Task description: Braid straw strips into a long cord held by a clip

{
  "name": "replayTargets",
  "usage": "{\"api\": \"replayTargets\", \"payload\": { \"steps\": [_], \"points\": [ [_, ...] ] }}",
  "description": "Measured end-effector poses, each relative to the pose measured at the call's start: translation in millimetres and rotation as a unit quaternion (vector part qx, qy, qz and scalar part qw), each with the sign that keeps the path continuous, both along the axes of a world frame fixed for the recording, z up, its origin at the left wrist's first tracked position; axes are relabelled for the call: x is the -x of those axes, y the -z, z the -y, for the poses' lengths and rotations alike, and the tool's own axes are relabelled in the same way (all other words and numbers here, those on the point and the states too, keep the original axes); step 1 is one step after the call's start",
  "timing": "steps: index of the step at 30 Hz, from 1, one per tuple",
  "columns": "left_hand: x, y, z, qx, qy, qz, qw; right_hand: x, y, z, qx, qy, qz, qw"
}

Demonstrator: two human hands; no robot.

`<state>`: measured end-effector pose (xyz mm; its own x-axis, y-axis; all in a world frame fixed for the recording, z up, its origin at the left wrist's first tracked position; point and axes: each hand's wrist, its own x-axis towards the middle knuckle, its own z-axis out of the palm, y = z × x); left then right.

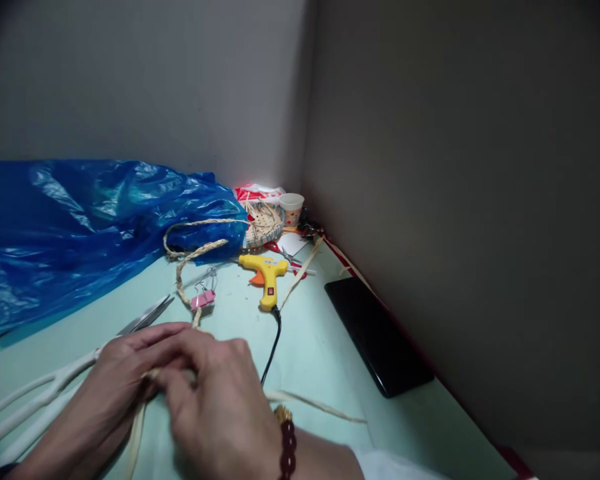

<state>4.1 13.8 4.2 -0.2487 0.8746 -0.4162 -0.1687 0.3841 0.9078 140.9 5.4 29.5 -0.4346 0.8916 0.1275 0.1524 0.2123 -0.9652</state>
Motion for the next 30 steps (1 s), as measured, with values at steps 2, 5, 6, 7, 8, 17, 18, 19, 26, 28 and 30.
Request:
{"api": "replayTargets", "payload": {
  "steps": [2, 5, 6, 7, 8, 17, 18, 19, 26, 28, 30],
  "points": [
    [0.1, 1.8, 0.1, -0.007, -0.003, 0.012, 1.0, -1.2, 9.3, -9.5, -0.012, 0.043, 0.022, 0.999],
    [0.5, 3.5, 0.7, -0.008, -0.011, 0.012, 1.0, -7.5, 12.7, -21.1, -0.051, 0.072, 0.065, 0.994],
    [0.7, 3.8, 0.8, -0.009, -0.012, 0.003, 1.0, -8.8, 12.6, -22.8, -0.063, 0.078, 0.081, 0.992],
    [0.9, 4.1, 0.9, -0.011, -0.01, -0.004, 1.0, -9.4, 12.6, -23.6, -0.073, 0.086, 0.097, 0.989],
    [1.0, 4.3, 0.8, -0.013, -0.007, -0.008, 1.0, -9.3, 12.8, -23.6, -0.083, 0.095, 0.112, 0.986],
    [1.8, 6.2, -1.4, -0.012, 0.004, -0.022, 1.0, -2.4, 21.0, -22.8, -0.131, 0.139, 0.184, 0.964],
    [1.9, 6.5, -1.4, -0.013, 0.004, -0.02, 1.0, -2.3, 21.3, -22.8, -0.134, 0.138, 0.19, 0.963],
    [2.2, 6.7, -1.3, -0.012, 0.003, -0.017, 1.0, -2.3, 21.6, -22.8, -0.138, 0.137, 0.196, 0.961],
    [1.8, 6.0, 0.8, 0.002, -0.002, 0.017, 1.0, -1.1, 25.2, -24.9, -0.147, 0.136, 0.212, 0.957],
    [0.6, 4.7, 0.7, 0.007, -0.011, 0.023, 1.0, -0.9, 26.1, -25.6, -0.154, 0.138, 0.211, 0.955],
    [-0.9, 3.4, -0.1, 0.006, -0.026, 0.026, 0.999, -1.0, 26.4, -25.8, -0.161, 0.135, 0.213, 0.954]
  ]
}}
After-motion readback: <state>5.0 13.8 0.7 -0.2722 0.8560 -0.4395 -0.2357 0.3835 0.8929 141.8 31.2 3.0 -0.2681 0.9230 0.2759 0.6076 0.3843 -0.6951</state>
